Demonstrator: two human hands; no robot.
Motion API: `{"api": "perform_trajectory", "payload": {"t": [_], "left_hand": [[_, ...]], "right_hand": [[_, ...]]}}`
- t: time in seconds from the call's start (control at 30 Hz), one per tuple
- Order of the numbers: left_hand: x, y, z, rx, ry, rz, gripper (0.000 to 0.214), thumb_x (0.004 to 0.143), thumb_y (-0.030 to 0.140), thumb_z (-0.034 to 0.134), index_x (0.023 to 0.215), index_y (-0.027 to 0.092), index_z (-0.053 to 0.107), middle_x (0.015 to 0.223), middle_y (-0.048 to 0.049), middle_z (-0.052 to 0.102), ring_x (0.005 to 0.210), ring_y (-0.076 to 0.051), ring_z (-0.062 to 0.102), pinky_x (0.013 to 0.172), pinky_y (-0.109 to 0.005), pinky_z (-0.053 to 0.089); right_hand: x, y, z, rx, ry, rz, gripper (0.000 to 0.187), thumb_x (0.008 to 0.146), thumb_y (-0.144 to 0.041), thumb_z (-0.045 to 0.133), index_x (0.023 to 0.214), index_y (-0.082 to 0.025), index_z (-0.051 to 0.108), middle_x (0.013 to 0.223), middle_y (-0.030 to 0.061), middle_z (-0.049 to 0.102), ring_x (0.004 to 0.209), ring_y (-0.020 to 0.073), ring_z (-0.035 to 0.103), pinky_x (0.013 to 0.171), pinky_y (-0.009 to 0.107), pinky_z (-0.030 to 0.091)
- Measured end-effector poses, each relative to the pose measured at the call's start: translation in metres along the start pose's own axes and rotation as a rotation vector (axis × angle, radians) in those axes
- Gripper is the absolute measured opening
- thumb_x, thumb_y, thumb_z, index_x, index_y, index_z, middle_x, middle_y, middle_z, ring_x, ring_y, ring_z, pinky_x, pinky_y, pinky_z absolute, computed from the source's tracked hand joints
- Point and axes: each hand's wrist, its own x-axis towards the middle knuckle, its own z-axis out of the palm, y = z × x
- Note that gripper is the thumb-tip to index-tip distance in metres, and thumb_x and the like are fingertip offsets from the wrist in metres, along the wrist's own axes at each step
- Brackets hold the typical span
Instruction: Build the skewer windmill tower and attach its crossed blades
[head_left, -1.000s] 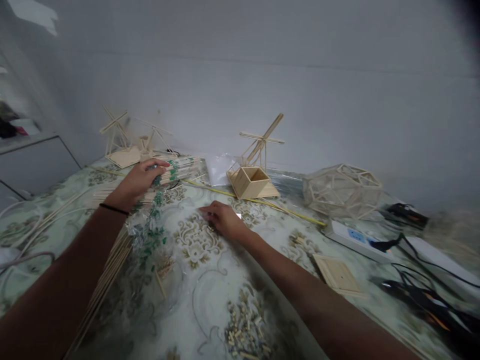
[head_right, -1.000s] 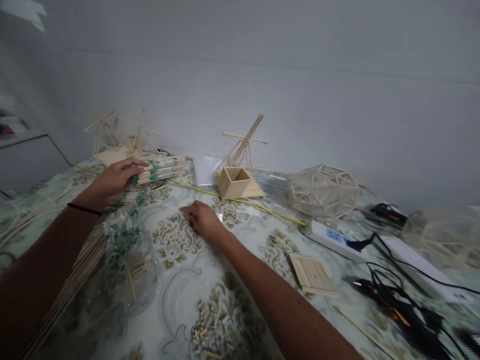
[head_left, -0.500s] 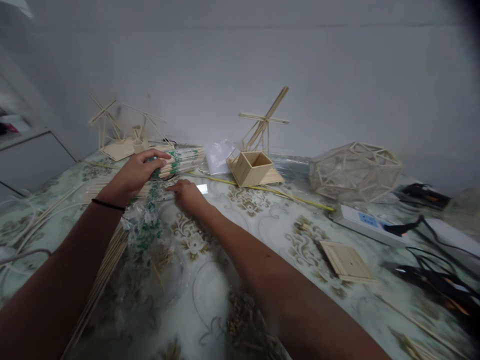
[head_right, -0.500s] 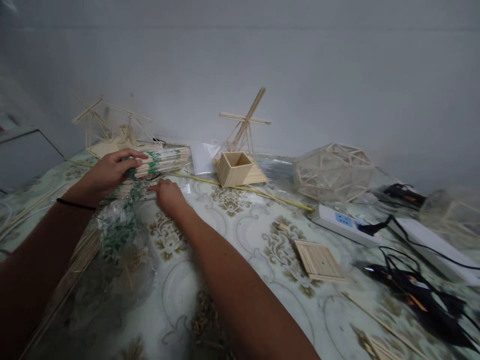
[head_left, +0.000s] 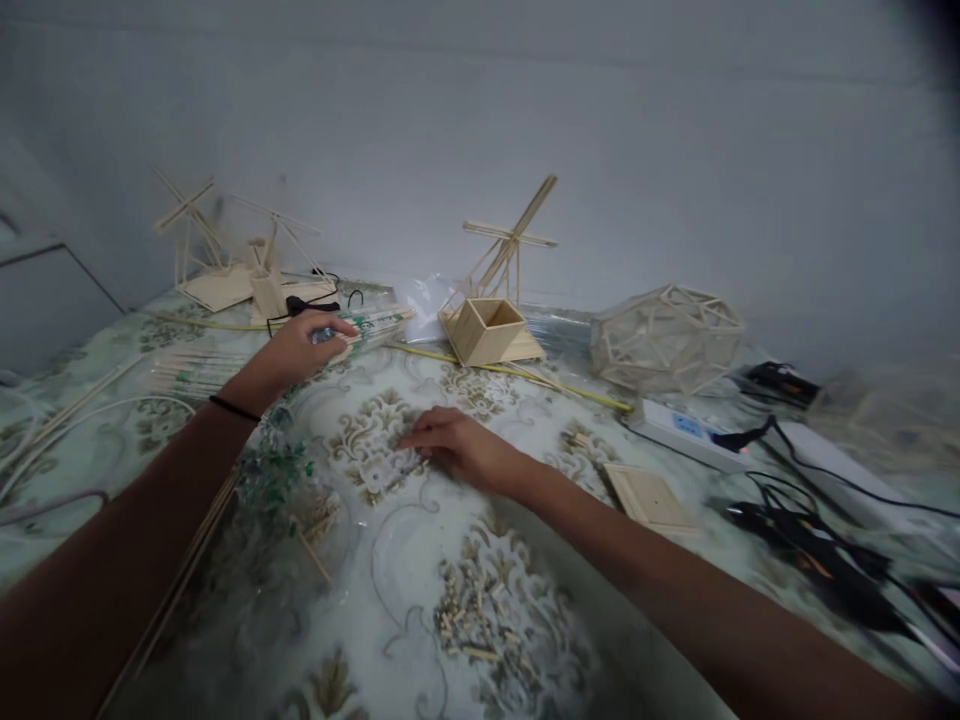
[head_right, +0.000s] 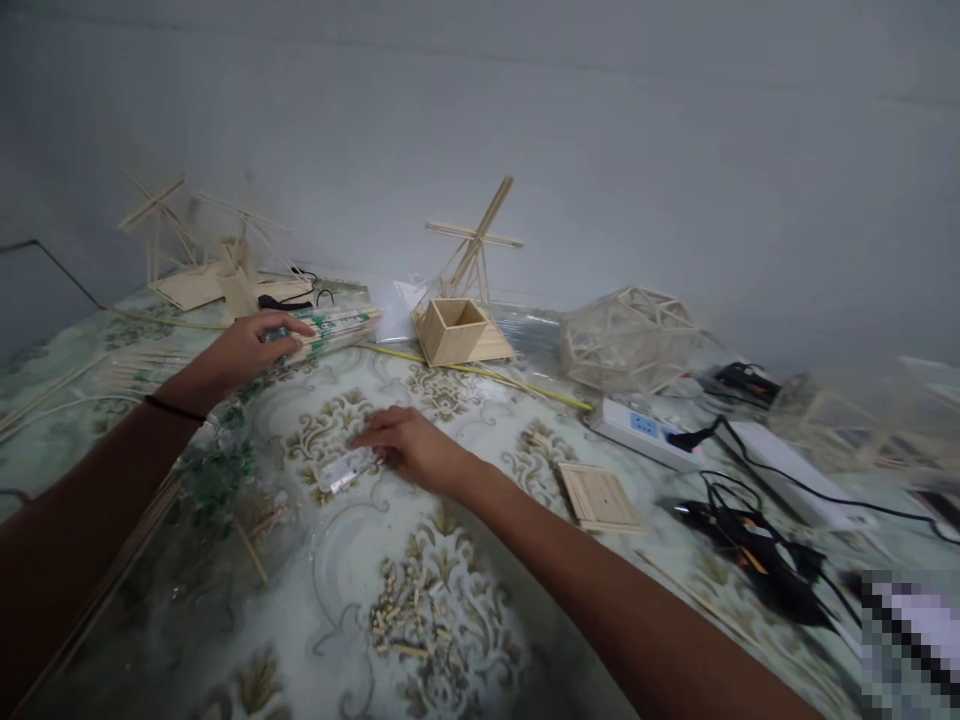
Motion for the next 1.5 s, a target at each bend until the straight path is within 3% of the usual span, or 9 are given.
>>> {"api": "perform_trajectory", "payload": {"t": [0.17, 0.33, 0.53, 0.63, 0.7, 0.83, 1.07, 1.3, 1.5], "left_hand": [[-0.004, -0.012, 0.009, 0.204, -0.187, 0.137, 0.039, 0.08, 0.038, 0.058, 0.108, 0.017, 0.076, 0.127, -0.0123, 0.07, 0.138, -0.031, 0.048, 0.118, -0.044, 0.038], [-0.029, 0.009, 0.003, 0.276, -0.284, 0.144, 0.033, 0.082, 0.041, 0.061, 0.101, 0.02, 0.079, 0.117, -0.0115, 0.074, 0.138, -0.034, 0.049, 0.115, -0.049, 0.041], [-0.146, 0.06, -0.015, 0.475, -0.22, 0.273, 0.047, 0.085, 0.053, 0.069, 0.127, 0.032, 0.071, 0.149, -0.0102, 0.057, 0.141, -0.036, 0.047, 0.117, -0.059, 0.035], [-0.203, 0.067, -0.018, 0.563, -0.175, 0.255, 0.053, 0.085, 0.037, 0.071, 0.137, 0.036, 0.062, 0.151, -0.009, 0.055, 0.141, -0.037, 0.046, 0.112, -0.059, 0.041], [-0.221, 0.064, -0.019, 0.623, -0.108, 0.195, 0.054, 0.084, 0.03, 0.069, 0.138, 0.034, 0.061, 0.149, -0.0106, 0.055, 0.139, -0.039, 0.048, 0.11, -0.061, 0.042], [-0.222, 0.051, -0.019, 0.648, 0.005, 0.128, 0.047, 0.088, 0.031, 0.063, 0.134, 0.029, 0.061, 0.147, -0.0151, 0.055, 0.137, -0.04, 0.049, 0.109, -0.062, 0.043], [-0.221, 0.051, -0.011, 0.536, 0.069, 0.235, 0.039, 0.098, 0.037, 0.051, 0.133, 0.022, 0.059, 0.143, -0.0165, 0.051, 0.13, -0.035, 0.052, 0.111, -0.056, 0.045], [-0.227, 0.053, -0.016, 0.564, 0.112, 0.3, 0.038, 0.098, 0.027, 0.047, 0.132, 0.019, 0.06, 0.144, -0.0181, 0.05, 0.133, -0.036, 0.049, 0.111, -0.056, 0.045], [-0.224, 0.044, -0.017, 0.57, 0.132, 0.224, 0.051, 0.093, 0.036, 0.047, 0.14, 0.016, 0.054, 0.136, -0.0217, 0.049, 0.133, -0.041, 0.048, 0.109, -0.063, 0.046]], "right_hand": [[-0.051, -0.02, -0.006, 0.025, 0.026, 0.051, 0.046, 0.09, 0.0, 0.052, 0.124, -0.021, 0.075, 0.098, 0.0086, 0.071, 0.089, 0.0179, 0.063, 0.083, 0.03, 0.05], [-0.026, -0.006, 0.009, -0.025, 0.149, 0.231, 0.045, 0.087, 0.002, 0.055, 0.123, -0.017, 0.075, 0.096, 0.0091, 0.069, 0.089, 0.0188, 0.064, 0.086, 0.031, 0.051], [0.019, -0.015, 0.037, 0.008, 0.068, 0.035, 0.051, 0.081, 0.005, 0.06, 0.119, -0.023, 0.078, 0.097, 0.0062, 0.071, 0.091, 0.0183, 0.063, 0.088, 0.03, 0.05], [0.001, -0.026, 0.035, 0.034, 0.03, -0.032, 0.047, 0.084, 0.003, 0.058, 0.119, -0.022, 0.078, 0.097, 0.007, 0.071, 0.092, 0.0187, 0.063, 0.088, 0.031, 0.05], [-0.022, -0.031, 0.028, 0.04, 0.029, -0.034, 0.047, 0.085, 0.003, 0.055, 0.12, -0.02, 0.077, 0.097, 0.008, 0.07, 0.093, 0.0194, 0.062, 0.088, 0.032, 0.051], [-0.072, -0.047, 0.016, 0.051, 0.065, 0.03, 0.044, 0.091, -0.001, 0.053, 0.125, -0.019, 0.074, 0.097, 0.0087, 0.068, 0.091, 0.0189, 0.062, 0.085, 0.031, 0.051], [-0.125, -0.088, 0.017, 0.055, 0.137, 0.197, 0.044, 0.091, -0.002, 0.053, 0.127, -0.02, 0.073, 0.098, 0.0078, 0.066, 0.091, 0.0182, 0.062, 0.085, 0.03, 0.05], [-0.12, -0.063, 0.001, -0.076, 0.288, 0.506, 0.044, 0.088, 0.0, 0.057, 0.123, -0.019, 0.075, 0.093, 0.006, 0.065, 0.084, 0.0174, 0.062, 0.084, 0.031, 0.049], [-0.105, -0.055, 0.008, -0.099, 0.255, 0.472, 0.044, 0.09, -0.001, 0.056, 0.125, -0.019, 0.074, 0.096, 0.0069, 0.065, 0.089, 0.0183, 0.061, 0.087, 0.031, 0.048]]}}
